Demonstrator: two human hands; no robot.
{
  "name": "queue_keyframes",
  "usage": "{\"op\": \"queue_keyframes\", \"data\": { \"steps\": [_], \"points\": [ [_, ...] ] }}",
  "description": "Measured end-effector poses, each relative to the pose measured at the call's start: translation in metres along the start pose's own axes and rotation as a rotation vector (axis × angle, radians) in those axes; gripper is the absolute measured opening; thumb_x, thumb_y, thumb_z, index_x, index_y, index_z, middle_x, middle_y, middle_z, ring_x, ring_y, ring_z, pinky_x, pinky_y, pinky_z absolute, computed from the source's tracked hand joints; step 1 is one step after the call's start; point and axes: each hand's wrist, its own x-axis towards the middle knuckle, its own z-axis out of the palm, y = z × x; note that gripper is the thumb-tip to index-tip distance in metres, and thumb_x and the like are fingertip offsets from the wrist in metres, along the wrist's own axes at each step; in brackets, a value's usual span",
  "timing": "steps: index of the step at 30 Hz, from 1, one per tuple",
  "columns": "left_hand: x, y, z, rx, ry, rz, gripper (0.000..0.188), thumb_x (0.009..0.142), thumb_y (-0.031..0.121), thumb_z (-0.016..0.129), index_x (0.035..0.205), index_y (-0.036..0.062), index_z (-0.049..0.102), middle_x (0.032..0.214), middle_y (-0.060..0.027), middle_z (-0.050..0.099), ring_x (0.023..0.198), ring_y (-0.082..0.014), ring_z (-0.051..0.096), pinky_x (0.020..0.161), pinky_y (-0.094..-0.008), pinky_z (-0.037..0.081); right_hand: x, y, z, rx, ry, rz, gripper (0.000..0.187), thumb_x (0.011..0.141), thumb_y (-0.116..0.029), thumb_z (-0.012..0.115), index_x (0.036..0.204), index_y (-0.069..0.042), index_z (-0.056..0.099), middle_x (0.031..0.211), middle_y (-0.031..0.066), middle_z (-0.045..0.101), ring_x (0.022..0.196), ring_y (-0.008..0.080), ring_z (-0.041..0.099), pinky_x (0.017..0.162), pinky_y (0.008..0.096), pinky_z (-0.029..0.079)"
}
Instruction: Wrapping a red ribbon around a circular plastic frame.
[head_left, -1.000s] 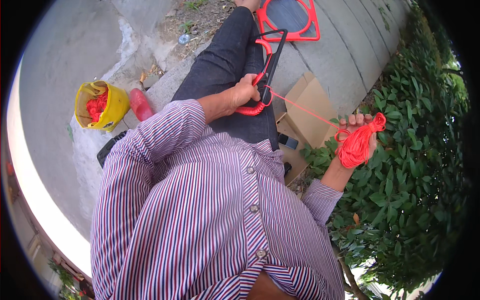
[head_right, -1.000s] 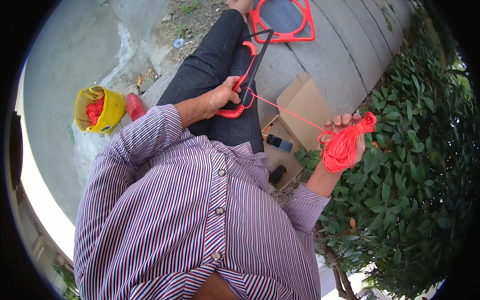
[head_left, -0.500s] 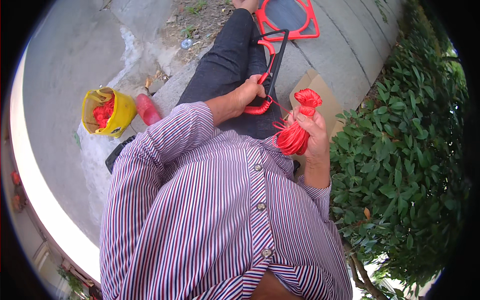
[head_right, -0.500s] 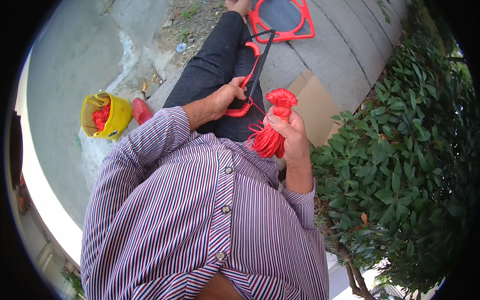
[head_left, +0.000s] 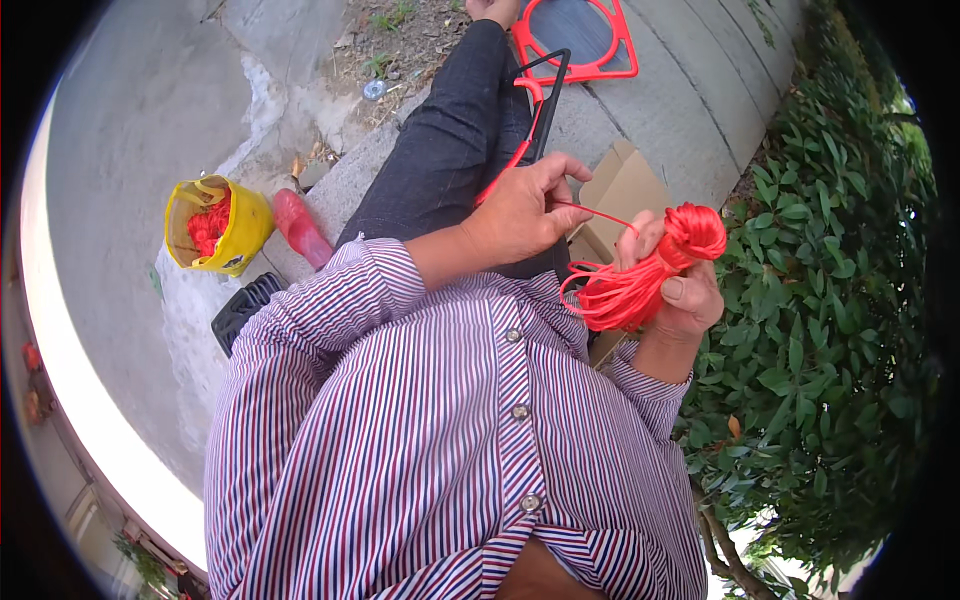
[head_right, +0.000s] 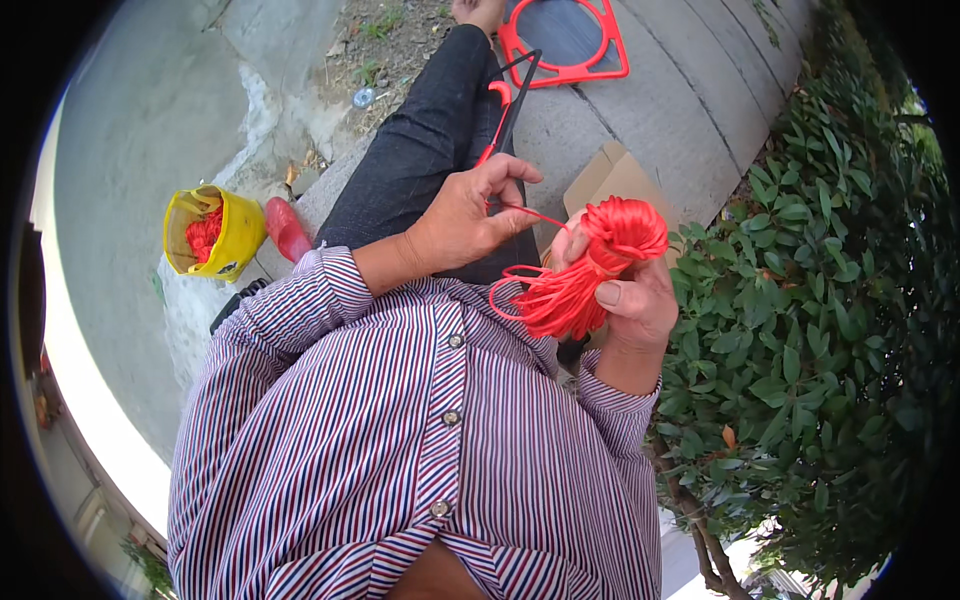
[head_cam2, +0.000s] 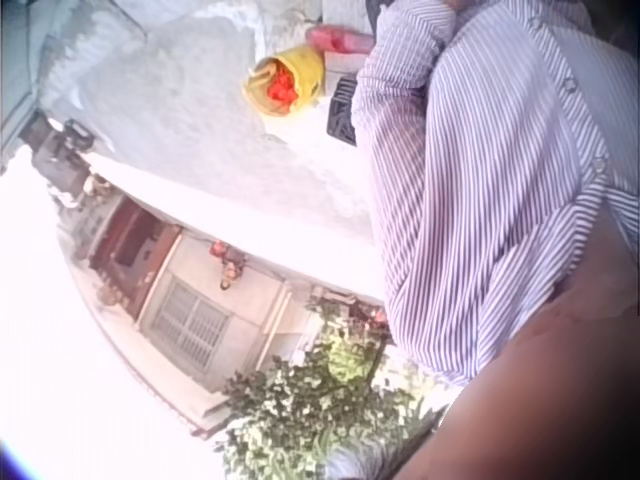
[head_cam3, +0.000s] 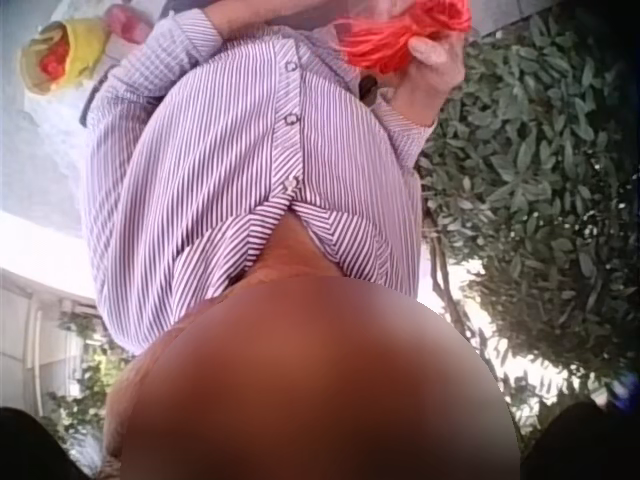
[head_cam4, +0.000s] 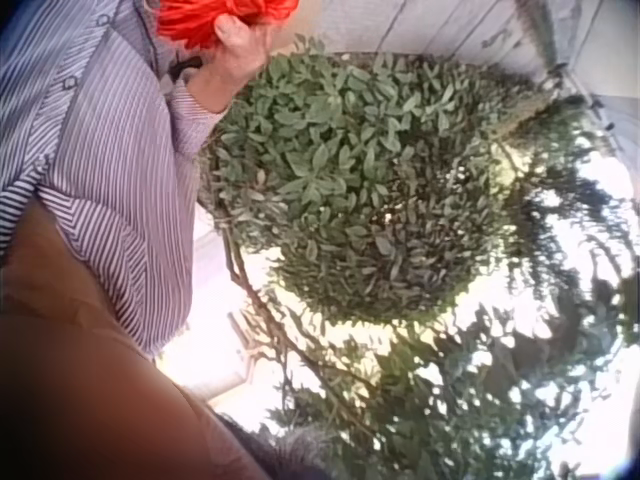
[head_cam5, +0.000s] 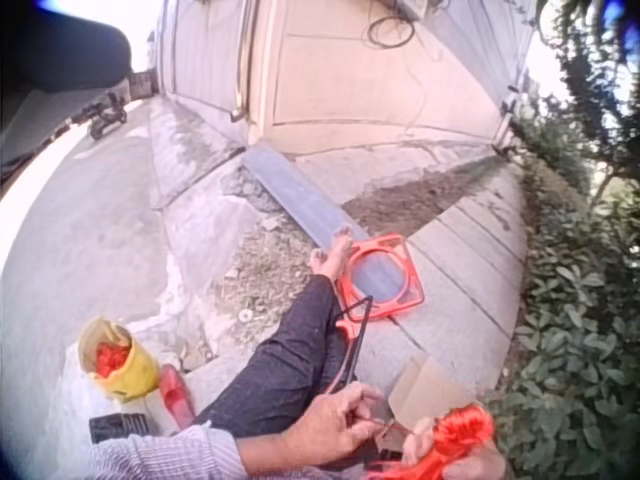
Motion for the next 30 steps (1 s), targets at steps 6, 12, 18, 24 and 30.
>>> {"op": "queue_keyframes", "data": {
  "steps": [6,12,18,24,30],
  "points": [
    [0.008,-0.052,-0.017,-0.113,0.232,-0.332,0.017,0.091,0.015,0.061,0.102,0.0031,0.056,0.066,0.0028,0.048,0.058,-0.0054,0.047,0.05,-0.0215,0.043,0.035,0.069,-0.058,-1.86,0.041,0.305,0.034,0.069,-0.012,0.07,0.103,-0.006,0.068,0.093,0.0124,0.061,0.087,0.0295,0.063,0.076,0.0388,0.05],
    [0.007,-0.049,-0.015,-0.099,0.18,-0.72,0.024,0.097,0.026,0.047,0.095,0.0033,0.055,0.062,0.0001,0.046,0.043,-0.011,0.043,0.035,-0.027,0.038,0.058,0.12,-0.065,-1.539,0.151,0.362,0.037,0.069,-0.016,0.069,0.105,-0.008,0.068,0.099,0.0178,0.062,0.092,0.0355,0.061,0.077,0.044,0.05],
    [-0.002,-0.071,-0.02,0.385,0.398,-0.271,0.015,0.091,0.017,0.054,0.097,0.0039,0.058,0.106,-0.0188,0.051,0.093,-0.0354,0.059,0.076,-0.0469,0.049,0.058,0.131,-0.055,-1.467,0.223,-0.17,0.049,0.069,-0.011,0.072,0.115,0.001,0.06,0.111,0.0169,0.059,0.091,0.0335,0.063,0.079,0.0415,0.051],
    [-0.008,0.005,-0.016,0.479,0.288,0.355,0.005,0.085,0.005,0.058,0.09,0.0047,0.057,0.09,-0.0141,0.051,0.069,-0.0307,0.059,0.06,-0.0349,0.051,0.044,0.11,-0.031,-1.118,0.335,-0.149,0.046,0.072,-0.001,0.073,0.115,0.001,0.059,0.122,0.0127,0.053,0.102,0.0242,0.061,0.079,0.029,0.051],
    [0.014,-0.016,-0.017,-0.29,0.343,-0.401,0.002,0.087,0.008,0.055,0.086,0.0059,0.055,0.073,0.0019,0.054,0.063,-0.0071,0.048,0.054,-0.0214,0.038,0.027,0.093,-0.044,-0.748,0.407,-0.075,0.035,0.083,-0.011,0.071,0.114,-0.001,0.057,0.12,0.0103,0.057,0.11,0.024,0.057,0.092,0.0351,0.047]
  ]
}}
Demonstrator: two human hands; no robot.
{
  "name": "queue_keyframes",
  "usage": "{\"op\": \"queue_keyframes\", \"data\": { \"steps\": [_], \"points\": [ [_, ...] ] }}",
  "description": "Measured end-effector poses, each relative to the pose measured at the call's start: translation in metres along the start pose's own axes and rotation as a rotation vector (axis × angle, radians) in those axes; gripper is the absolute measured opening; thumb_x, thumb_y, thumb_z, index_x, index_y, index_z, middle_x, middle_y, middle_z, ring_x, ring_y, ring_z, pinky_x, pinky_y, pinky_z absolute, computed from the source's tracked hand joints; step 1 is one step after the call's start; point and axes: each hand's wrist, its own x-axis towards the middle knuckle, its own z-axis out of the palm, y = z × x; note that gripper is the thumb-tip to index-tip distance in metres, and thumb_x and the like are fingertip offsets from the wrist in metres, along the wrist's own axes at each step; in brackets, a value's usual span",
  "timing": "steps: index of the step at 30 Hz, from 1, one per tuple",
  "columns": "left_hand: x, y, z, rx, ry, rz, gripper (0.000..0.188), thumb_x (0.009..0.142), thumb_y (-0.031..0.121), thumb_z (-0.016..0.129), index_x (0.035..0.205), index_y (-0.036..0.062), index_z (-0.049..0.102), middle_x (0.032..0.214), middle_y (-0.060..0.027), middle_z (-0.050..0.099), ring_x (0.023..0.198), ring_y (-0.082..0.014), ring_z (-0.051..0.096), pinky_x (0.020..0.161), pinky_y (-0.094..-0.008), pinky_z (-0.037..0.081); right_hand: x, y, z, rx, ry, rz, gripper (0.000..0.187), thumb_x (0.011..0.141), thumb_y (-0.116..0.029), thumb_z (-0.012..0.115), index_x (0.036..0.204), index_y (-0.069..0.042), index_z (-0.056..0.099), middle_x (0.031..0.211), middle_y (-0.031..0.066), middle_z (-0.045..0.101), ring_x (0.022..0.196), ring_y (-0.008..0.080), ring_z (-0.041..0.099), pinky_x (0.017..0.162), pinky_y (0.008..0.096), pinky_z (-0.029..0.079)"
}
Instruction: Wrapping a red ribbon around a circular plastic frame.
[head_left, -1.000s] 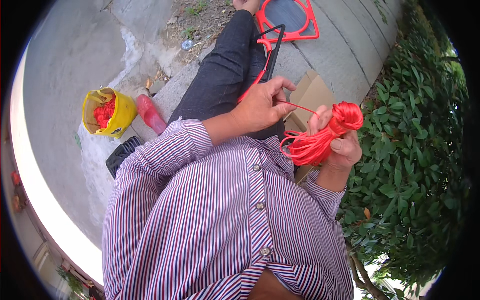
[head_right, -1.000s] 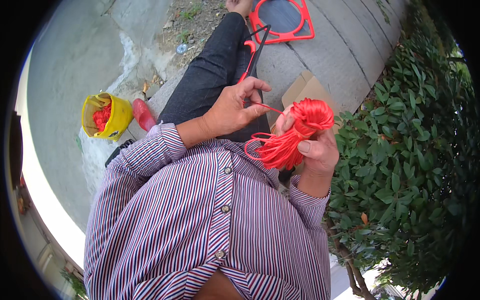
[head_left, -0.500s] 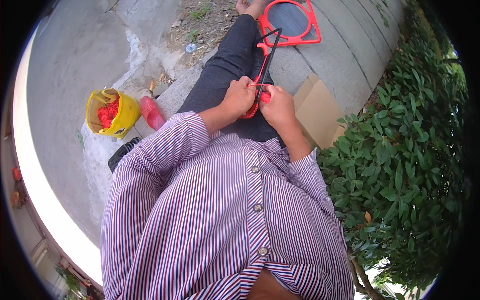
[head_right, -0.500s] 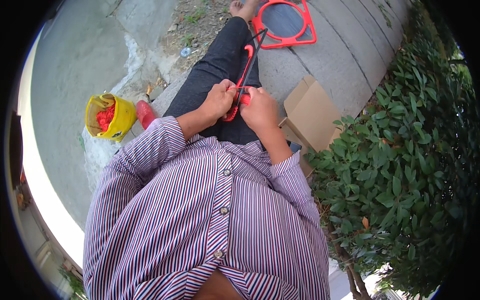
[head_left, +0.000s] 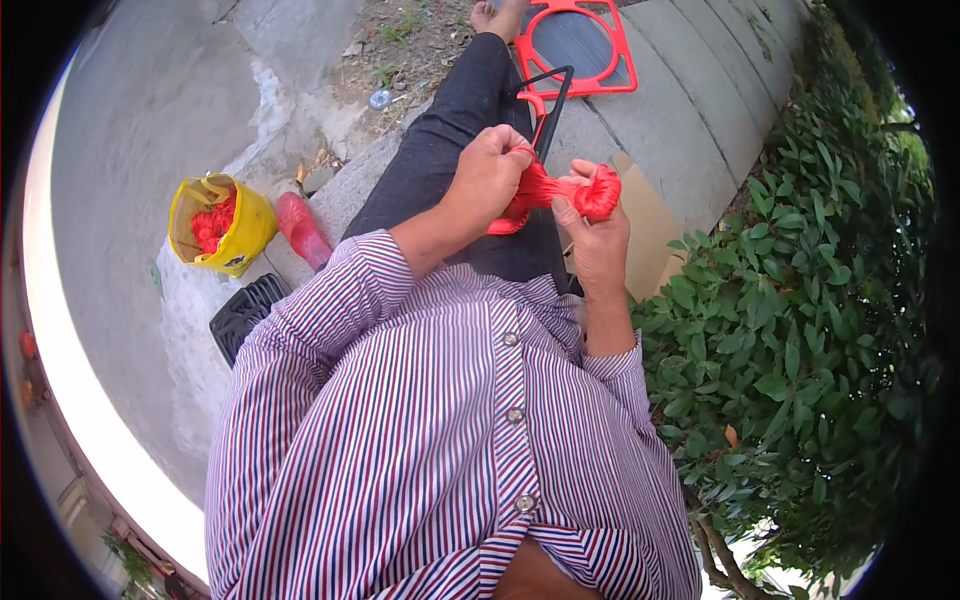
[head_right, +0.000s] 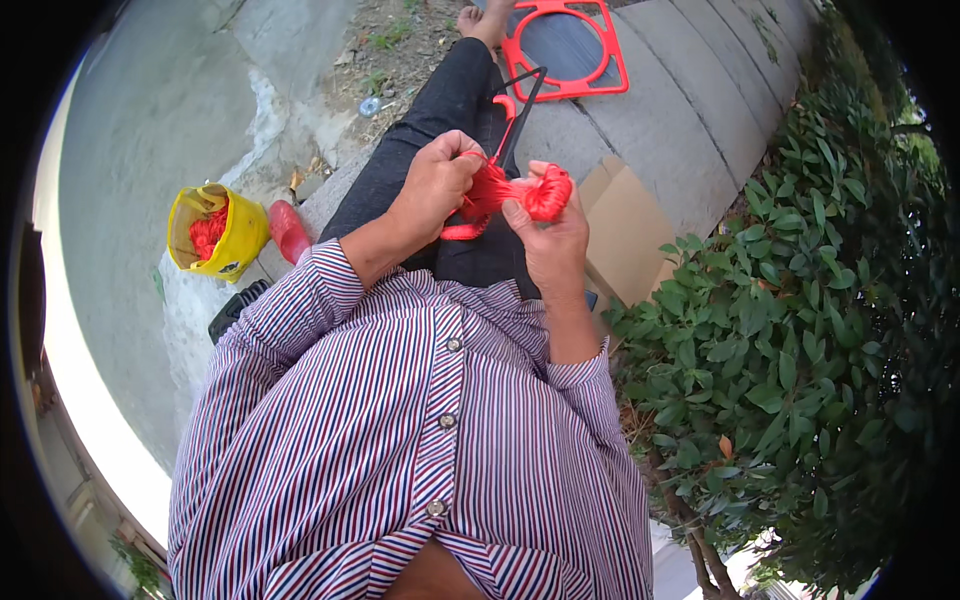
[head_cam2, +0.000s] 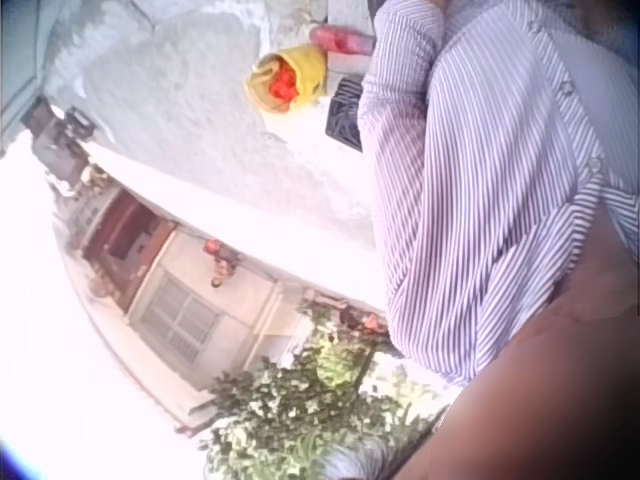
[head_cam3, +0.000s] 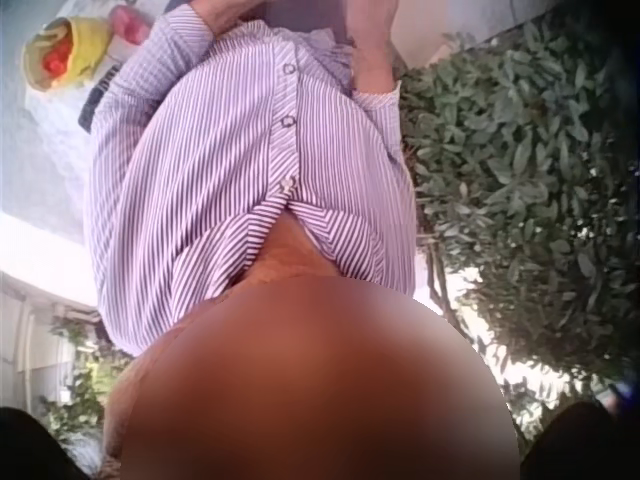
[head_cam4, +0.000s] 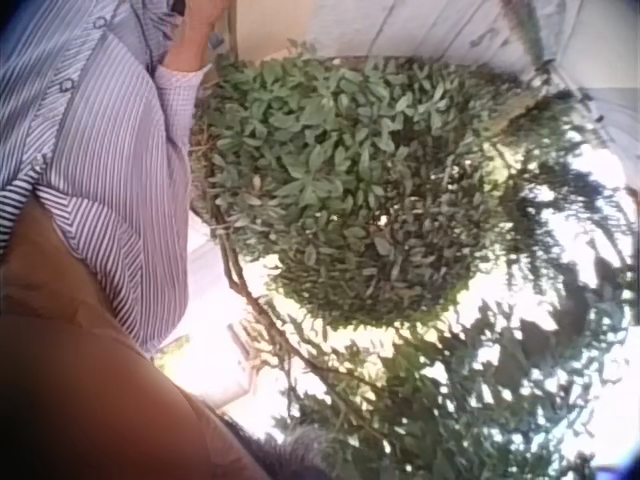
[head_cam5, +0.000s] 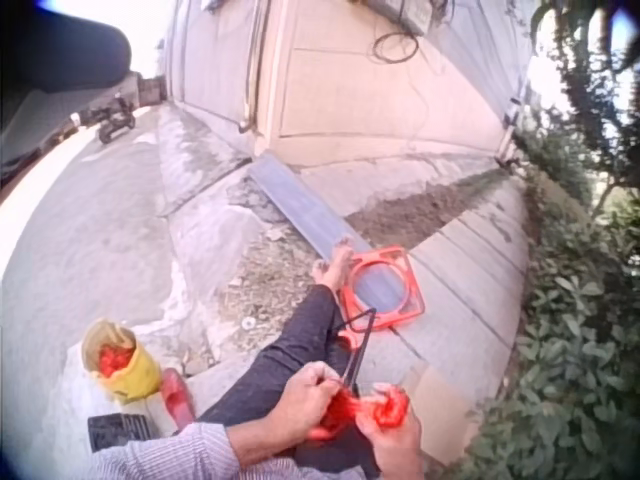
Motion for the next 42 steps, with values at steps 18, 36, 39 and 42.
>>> {"op": "queue_keyframes", "data": {
  "steps": [18,36,39,42],
  "points": [
    [0.026,-0.066,-0.009,-0.203,-0.328,-0.579,0.022,0.079,0.014,0.058,0.089,-0.006,0.057,0.081,-0.0185,0.061,0.077,-0.0302,0.063,0.079,-0.0374,0.049,-0.092,-0.059,-0.134,0.917,0.065,0.012,0.042,0.099,-0.04,0.044,0.111,0.001,0.049,0.067,0.0061,0.047,0.054,0.0169,0.045,0.056,0.0328,0.045],
    [-0.028,0.018,0.002,-0.438,-0.519,0.145,0.034,0.072,-0.008,0.061,0.104,0.0053,0.058,0.097,0.0017,0.057,0.094,-0.0101,0.054,0.082,-0.0292,0.046,-0.02,0.033,-0.032,0.325,-0.415,0.236,0.061,0.093,-0.049,0.054,0.131,-0.003,0.045,0.097,0.0087,0.063,0.07,0.0164,0.062,0.052,0.0274,0.047],
    [-0.005,0.028,-0.031,0.29,-0.206,0.841,0.031,0.069,-0.01,0.062,0.092,0.0108,0.063,0.092,-0.003,0.055,0.088,-0.0226,0.057,0.079,-0.0346,0.045,0.002,0.041,-0.057,0.897,-0.368,0.328,0.043,0.095,-0.03,0.054,0.126,0.001,0.051,0.078,0.0052,0.06,0.047,0.0072,0.042,0.041,0.021,0.03],
    [0.017,0.018,-0.046,1.146,-0.206,1.172,0.017,0.066,0.018,0.071,0.083,0.0162,0.069,0.092,-0.0054,0.057,0.086,-0.0252,0.056,0.079,-0.0407,0.043,0.028,0.069,-0.068,0.318,-0.206,0.405,0.026,0.092,-0.015,0.059,0.114,-0.001,0.062,0.077,0.0041,0.059,0.047,0.0057,0.041,0.042,0.0197,0.03]
  ]
}}
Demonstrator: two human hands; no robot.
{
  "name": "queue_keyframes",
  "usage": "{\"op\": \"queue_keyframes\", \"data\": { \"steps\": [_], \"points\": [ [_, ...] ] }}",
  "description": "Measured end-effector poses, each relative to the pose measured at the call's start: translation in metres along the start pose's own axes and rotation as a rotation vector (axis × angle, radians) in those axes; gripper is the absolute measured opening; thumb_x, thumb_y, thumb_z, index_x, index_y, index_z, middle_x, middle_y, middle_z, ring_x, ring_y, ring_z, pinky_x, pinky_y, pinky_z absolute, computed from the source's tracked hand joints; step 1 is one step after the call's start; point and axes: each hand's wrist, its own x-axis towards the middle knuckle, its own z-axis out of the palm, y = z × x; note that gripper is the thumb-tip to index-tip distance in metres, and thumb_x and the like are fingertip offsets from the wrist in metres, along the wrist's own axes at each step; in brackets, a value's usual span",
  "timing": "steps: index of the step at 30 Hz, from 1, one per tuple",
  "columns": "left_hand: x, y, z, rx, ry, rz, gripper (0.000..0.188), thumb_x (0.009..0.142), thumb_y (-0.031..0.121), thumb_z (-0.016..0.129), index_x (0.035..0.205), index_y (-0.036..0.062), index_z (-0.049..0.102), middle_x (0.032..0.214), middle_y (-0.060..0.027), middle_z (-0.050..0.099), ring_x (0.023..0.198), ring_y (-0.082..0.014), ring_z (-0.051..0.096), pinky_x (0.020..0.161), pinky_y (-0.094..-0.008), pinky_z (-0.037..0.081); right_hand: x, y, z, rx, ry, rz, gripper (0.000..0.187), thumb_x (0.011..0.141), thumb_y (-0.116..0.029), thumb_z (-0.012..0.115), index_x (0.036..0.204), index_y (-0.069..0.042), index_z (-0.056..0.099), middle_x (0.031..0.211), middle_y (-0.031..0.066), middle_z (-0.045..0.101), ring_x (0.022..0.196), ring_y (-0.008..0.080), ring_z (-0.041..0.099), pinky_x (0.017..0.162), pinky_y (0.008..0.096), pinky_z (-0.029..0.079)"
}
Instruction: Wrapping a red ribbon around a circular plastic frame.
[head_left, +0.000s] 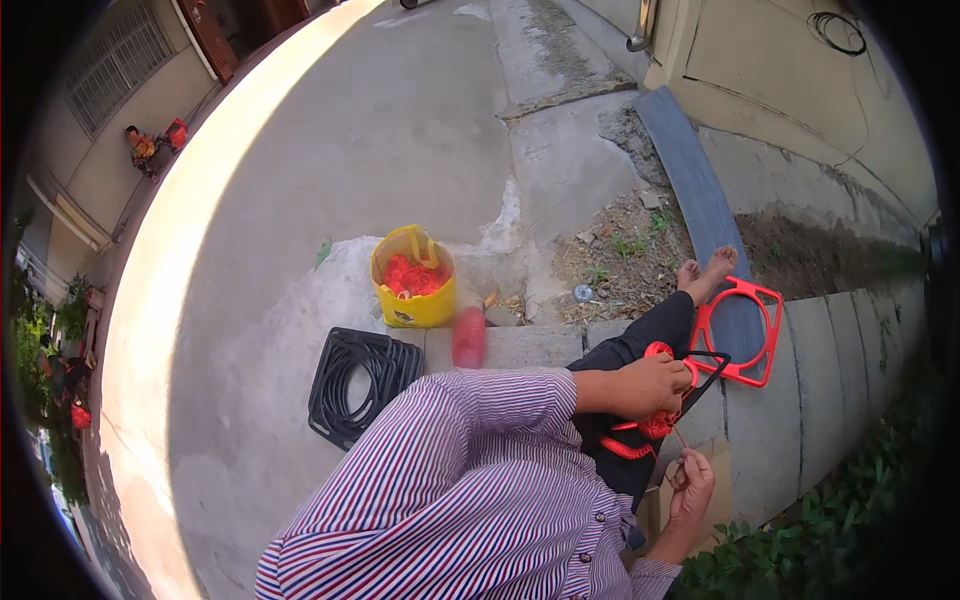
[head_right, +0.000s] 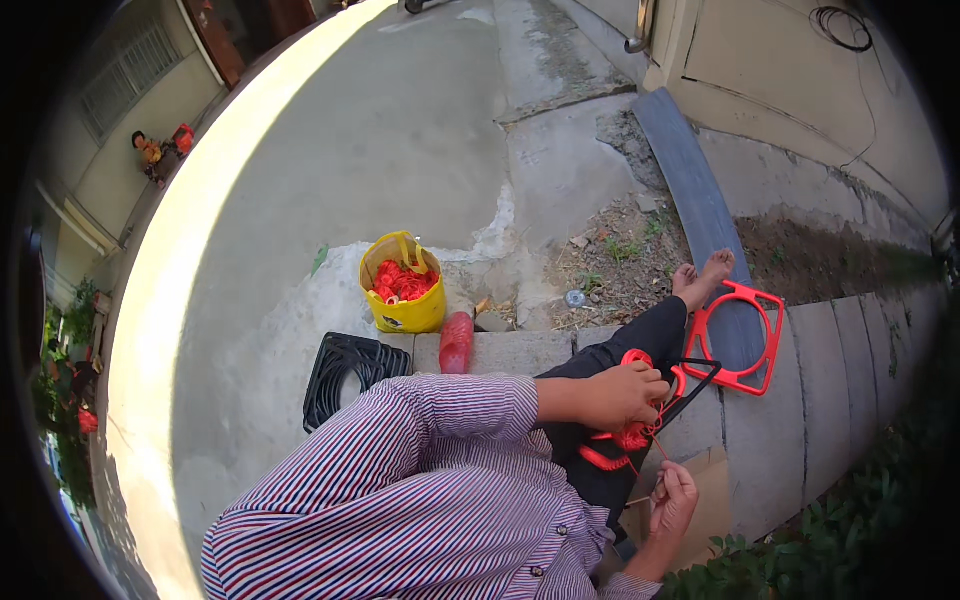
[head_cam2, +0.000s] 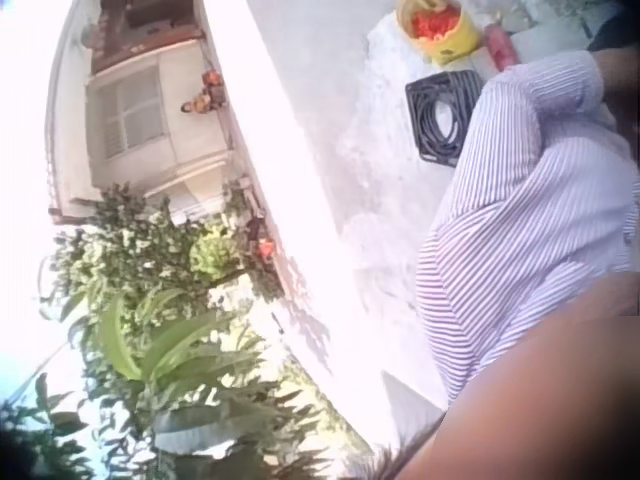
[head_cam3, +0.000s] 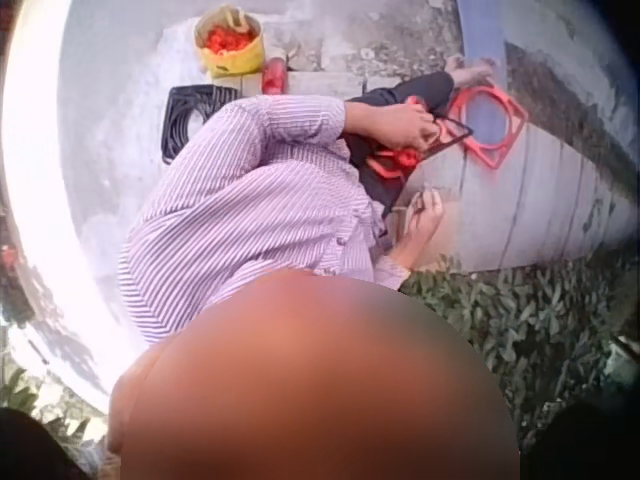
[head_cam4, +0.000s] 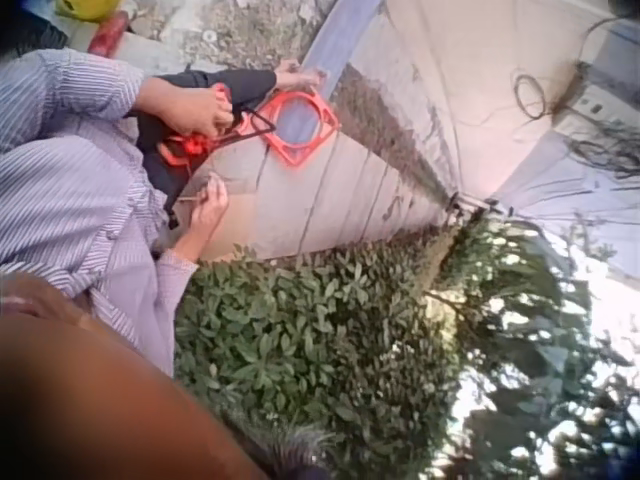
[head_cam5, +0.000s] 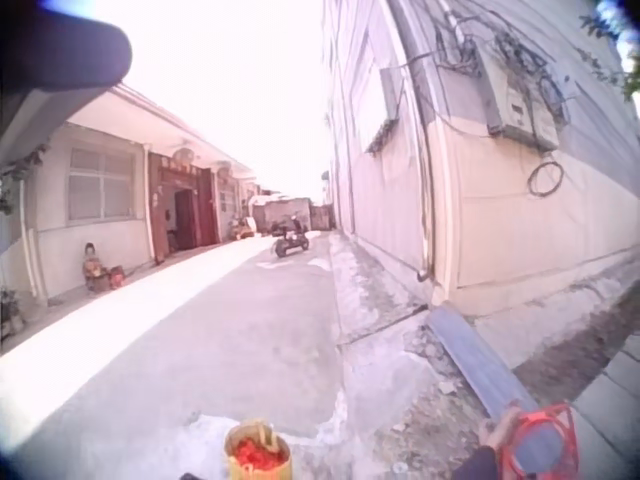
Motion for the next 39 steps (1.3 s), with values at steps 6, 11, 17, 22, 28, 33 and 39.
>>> {"op": "queue_keyframes", "data": {
  "steps": [6,11,17,22,28,33,39],
  "points": [
    [0.003,0.02,0.049,-0.2,-0.56,-0.38,0.036,0.061,0.022,0.07,0.092,0.0034,0.066,0.091,-0.0171,0.065,0.081,-0.0362,0.066,0.066,-0.0454,0.053,0.016,0.003,0.067,-0.743,-0.019,-0.157,0.042,0.066,-0.012,0.075,0.103,0.001,0.06,0.096,0.013,0.061,0.087,0.024,0.061,0.077,0.0346,0.048],
    [-0.021,0.006,0.046,-0.488,-0.186,-0.606,0.029,0.065,0.017,0.07,0.087,0.0039,0.059,0.098,-0.0159,0.055,0.098,-0.0338,0.056,0.083,-0.0398,0.048,0.009,-0.02,0.055,-1.092,0.129,-0.212,0.04,0.067,-0.024,0.076,0.097,-0.001,0.061,0.103,0.0144,0.061,0.095,0.0259,0.061,0.082,0.0334,0.047],
    [-0.028,-0.005,0.084,-1.432,-0.204,-1.242,0.055,0.07,0.009,0.063,0.122,0.0026,0.048,0.112,-0.0115,0.052,0.101,-0.023,0.052,0.092,-0.0331,0.04,-0.038,-0.065,0.054,0.085,0.102,-0.415,0.038,0.07,-0.013,0.073,0.102,0.0,0.058,0.115,0.0142,0.058,0.109,0.0293,0.056,0.098,0.0391,0.044],
    [-0.019,0.025,0.088,-1.412,-0.18,-1.343,0.054,0.068,0.007,0.061,0.12,0.0055,0.046,0.112,-0.0114,0.05,0.108,-0.0234,0.046,0.097,-0.0371,0.033,-0.084,-0.096,0.074,0.577,-0.306,-0.493,0.043,0.072,-0.008,0.07,0.109,-0.002,0.049,0.11,0.0193,0.058,0.105,0.032,0.058,0.09,0.0412,0.05],
    [-0.019,0.028,0.092,-1.467,-0.102,-1.425,0.06,0.067,0.005,0.059,0.125,0.0049,0.044,0.116,-0.0109,0.048,0.112,-0.0243,0.044,0.1,-0.036,0.034,-0.124,-0.094,0.13,0.635,-0.736,-0.211,0.053,0.069,-0.013,0.079,0.101,-0.006,0.037,0.08,0.0089,0.055,0.072,0.0193,0.052,0.065,0.0374,0.045],
    [-0.008,0.038,0.093,-1.195,-0.192,-1.298,0.068,0.066,0.002,0.057,0.132,0.0029,0.04,0.13,-0.0159,0.042,0.124,-0.0289,0.039,0.106,-0.038,0.031,-0.154,-0.164,0.13,0.694,-0.383,-0.633,0.036,0.077,-0.013,0.077,0.09,-0.007,0.044,0.073,0.0048,0.053,0.054,0.0083,0.043,0.053,0.0251,0.04],
    [0.004,0.08,0.035,-0.389,0.103,-0.309,0.059,0.07,0.005,0.062,0.127,0.0037,0.046,0.121,-0.0184,0.051,0.113,-0.0331,0.051,0.097,-0.0403,0.041,-0.173,-0.219,0.093,0.242,-0.549,-1.072,0.046,0.062,-0.035,0.088,0.087,-0.01,0.058,0.06,-0.005,0.051,0.05,0.0066,0.042,0.05,0.0221,0.029]
  ]
}}
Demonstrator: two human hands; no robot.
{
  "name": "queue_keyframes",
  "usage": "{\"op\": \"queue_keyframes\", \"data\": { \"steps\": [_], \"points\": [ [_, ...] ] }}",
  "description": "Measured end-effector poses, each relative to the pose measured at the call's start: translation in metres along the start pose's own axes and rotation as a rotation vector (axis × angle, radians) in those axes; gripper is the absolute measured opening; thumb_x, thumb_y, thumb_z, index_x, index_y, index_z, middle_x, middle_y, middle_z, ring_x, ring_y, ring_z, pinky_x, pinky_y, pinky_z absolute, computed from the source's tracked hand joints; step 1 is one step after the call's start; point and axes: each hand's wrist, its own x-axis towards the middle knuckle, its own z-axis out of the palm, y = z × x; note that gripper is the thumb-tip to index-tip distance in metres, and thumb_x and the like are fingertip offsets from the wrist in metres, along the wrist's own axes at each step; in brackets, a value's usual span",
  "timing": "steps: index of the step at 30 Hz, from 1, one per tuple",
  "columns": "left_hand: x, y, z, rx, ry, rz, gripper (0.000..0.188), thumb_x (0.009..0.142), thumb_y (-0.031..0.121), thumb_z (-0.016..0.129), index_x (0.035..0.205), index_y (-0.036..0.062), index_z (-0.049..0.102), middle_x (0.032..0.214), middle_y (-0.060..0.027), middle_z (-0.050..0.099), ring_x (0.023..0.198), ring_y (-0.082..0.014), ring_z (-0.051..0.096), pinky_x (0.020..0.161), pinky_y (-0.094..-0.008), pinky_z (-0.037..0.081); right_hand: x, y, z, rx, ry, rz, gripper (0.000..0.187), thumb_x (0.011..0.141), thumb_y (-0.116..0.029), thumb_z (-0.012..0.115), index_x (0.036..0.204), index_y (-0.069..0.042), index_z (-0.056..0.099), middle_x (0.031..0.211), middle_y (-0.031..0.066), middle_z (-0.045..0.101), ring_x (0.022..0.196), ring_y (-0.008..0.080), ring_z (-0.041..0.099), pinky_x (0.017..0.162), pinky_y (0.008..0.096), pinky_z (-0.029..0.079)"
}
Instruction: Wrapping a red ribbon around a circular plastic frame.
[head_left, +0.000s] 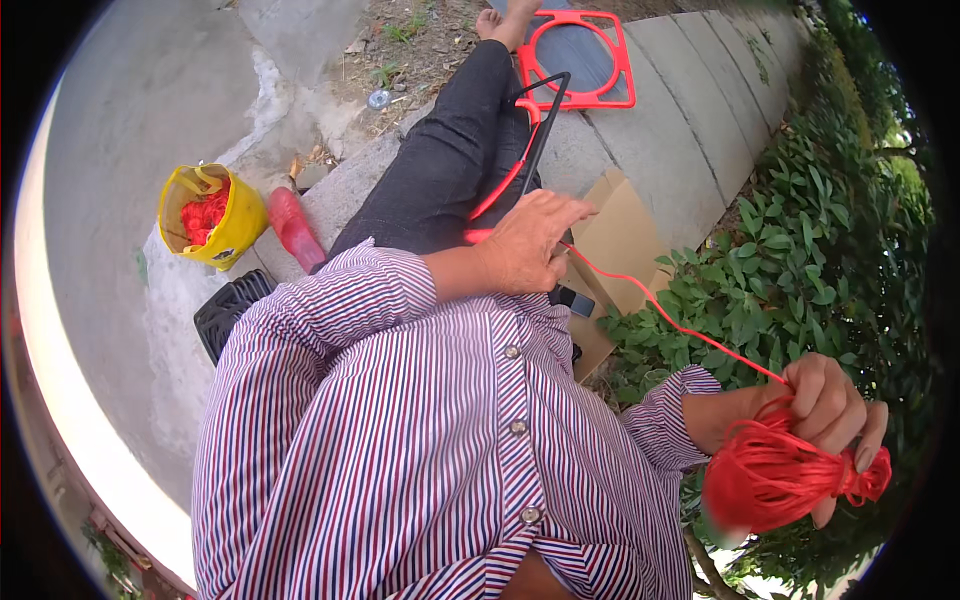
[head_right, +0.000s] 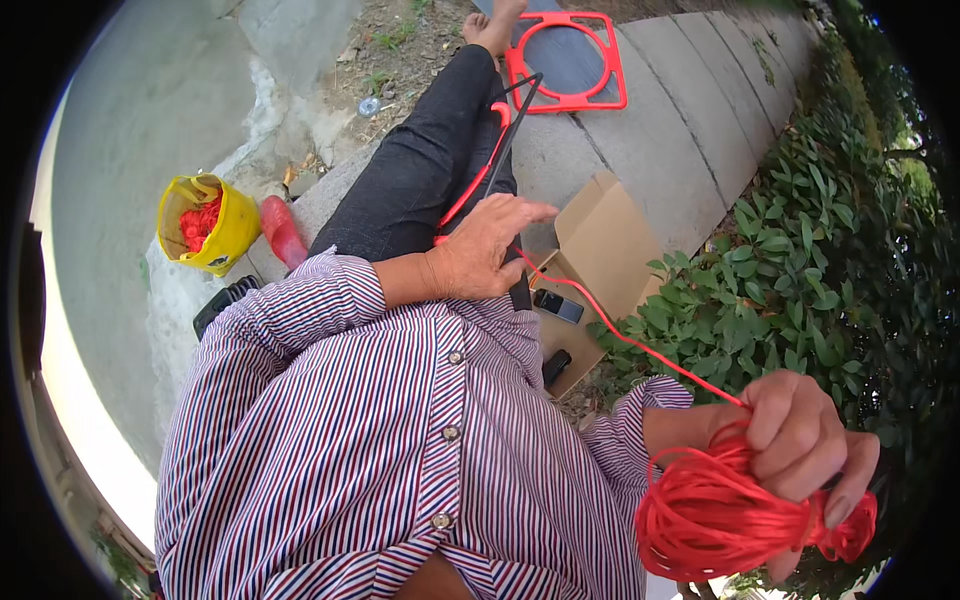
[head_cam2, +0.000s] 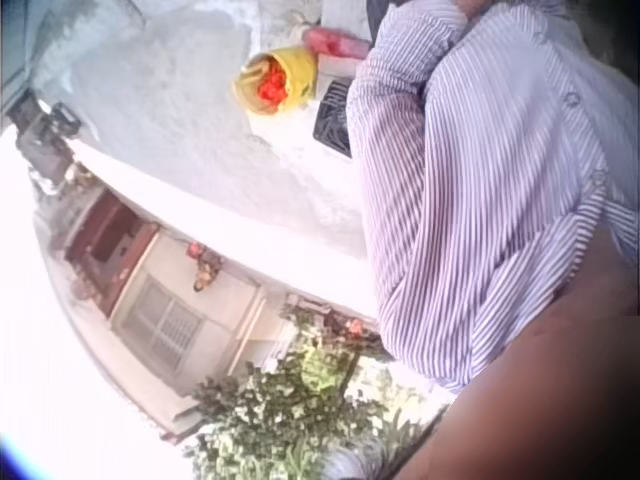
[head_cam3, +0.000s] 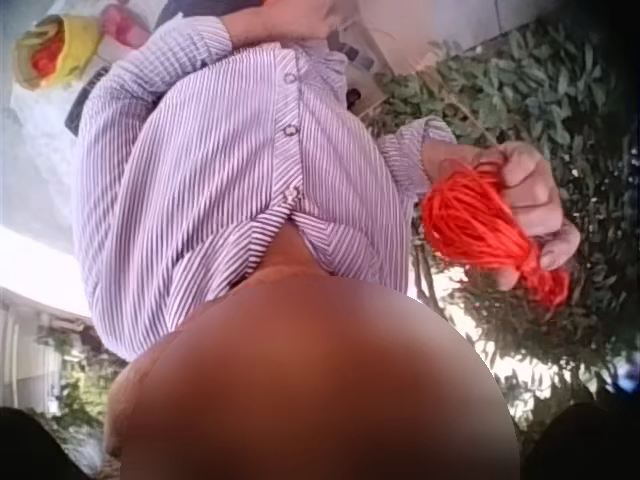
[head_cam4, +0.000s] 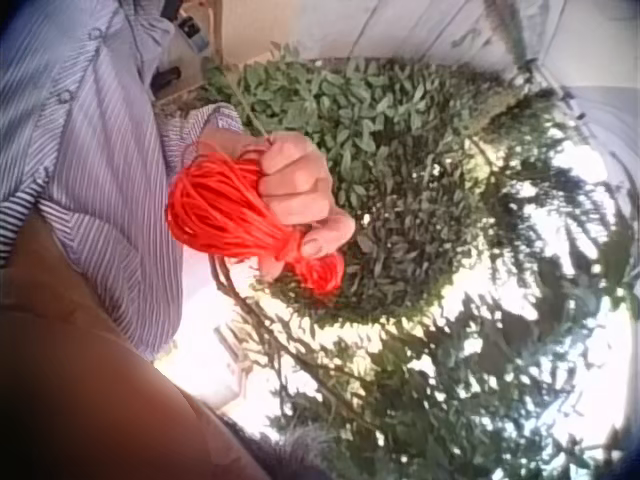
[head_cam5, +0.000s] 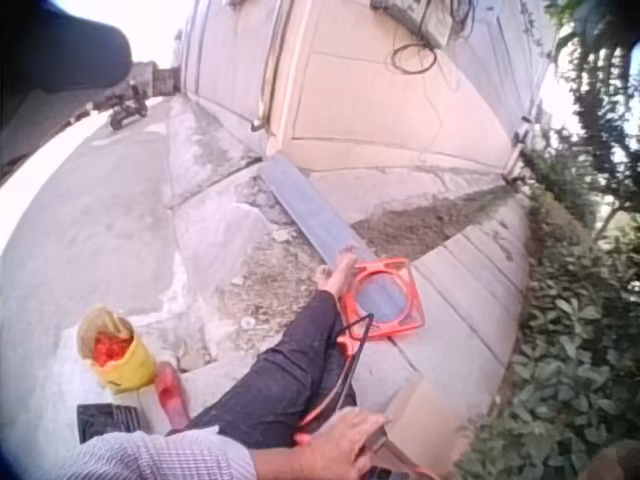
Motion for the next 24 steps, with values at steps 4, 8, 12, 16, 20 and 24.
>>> {"op": "queue_keyframes", "data": {
  "steps": [4,8,12,16,20,24],
  "points": [
    [0.012,-0.027,-0.007,-0.403,0.075,-0.456,0.008,0.082,0.007,0.064,0.088,0.0023,0.061,0.066,-0.0075,0.062,0.061,-0.0142,0.061,0.058,-0.0289,0.048,-0.054,0.055,-0.059,-0.866,0.154,0.65,0.051,0.065,-0.011,0.085,0.109,-0.001,0.062,0.09,0.0062,0.061,0.079,0.0144,0.058,0.072,0.0313,0.047],
    [-0.003,-0.086,-0.011,-0.141,-0.141,-0.684,0.021,0.091,0.019,0.056,0.084,-0.0006,0.061,0.063,-0.0131,0.062,0.059,-0.0205,0.065,0.059,-0.0339,0.05,-0.093,0.153,-0.08,-1.583,-0.426,1.149,0.04,0.073,-0.014,0.073,0.111,-0.005,0.066,0.096,0.0098,0.065,0.089,0.0247,0.065,0.08,0.0357,0.05],
    [-0.008,-0.078,-0.005,-0.107,-0.312,-0.678,0.048,0.096,0.043,0.046,0.083,-0.0012,0.059,0.066,-0.0162,0.063,0.064,-0.0275,0.066,0.062,-0.0394,0.05,-0.123,0.209,-0.097,-1.434,-0.304,1.124,0.041,0.073,-0.017,0.072,0.112,-0.006,0.065,0.095,0.0118,0.066,0.084,0.0295,0.064,0.077,0.0391,0.051],
    [-0.016,-0.082,0.016,-0.064,-0.127,-0.629,0.038,0.094,0.037,0.053,0.085,0.0001,0.056,0.072,-0.0155,0.064,0.067,-0.0231,0.065,0.059,-0.0377,0.049,-0.11,0.222,-0.094,-1.077,0.0,1.255,0.041,0.074,-0.013,0.072,0.113,-0.005,0.064,0.095,0.0128,0.067,0.081,0.0235,0.066,0.077,0.0325,0.052],
    [0.001,-0.079,-0.01,-0.164,0.063,-0.76,0.017,0.083,0.016,0.066,0.081,0.003,0.054,0.063,-0.0106,0.057,0.058,-0.0145,0.057,0.055,-0.0308,0.045,-0.128,0.214,-0.104,-0.71,0.289,1.145,0.038,0.076,-0.01,0.071,0.113,-0.002,0.063,0.097,0.0123,0.067,0.086,0.0202,0.065,0.078,0.0307,0.052],
    [0.006,-0.051,-0.025,-0.116,0.123,-0.565,0.017,0.081,0.014,0.067,0.079,0.0032,0.054,0.063,-0.0099,0.058,0.055,-0.0162,0.059,0.051,-0.0299,0.045,-0.132,0.217,-0.091,-0.797,0.339,0.909,0.035,0.078,-0.011,0.072,0.11,0.0,0.063,0.098,0.0104,0.066,0.088,0.0205,0.064,0.08,0.0324,0.051]
  ]
}}
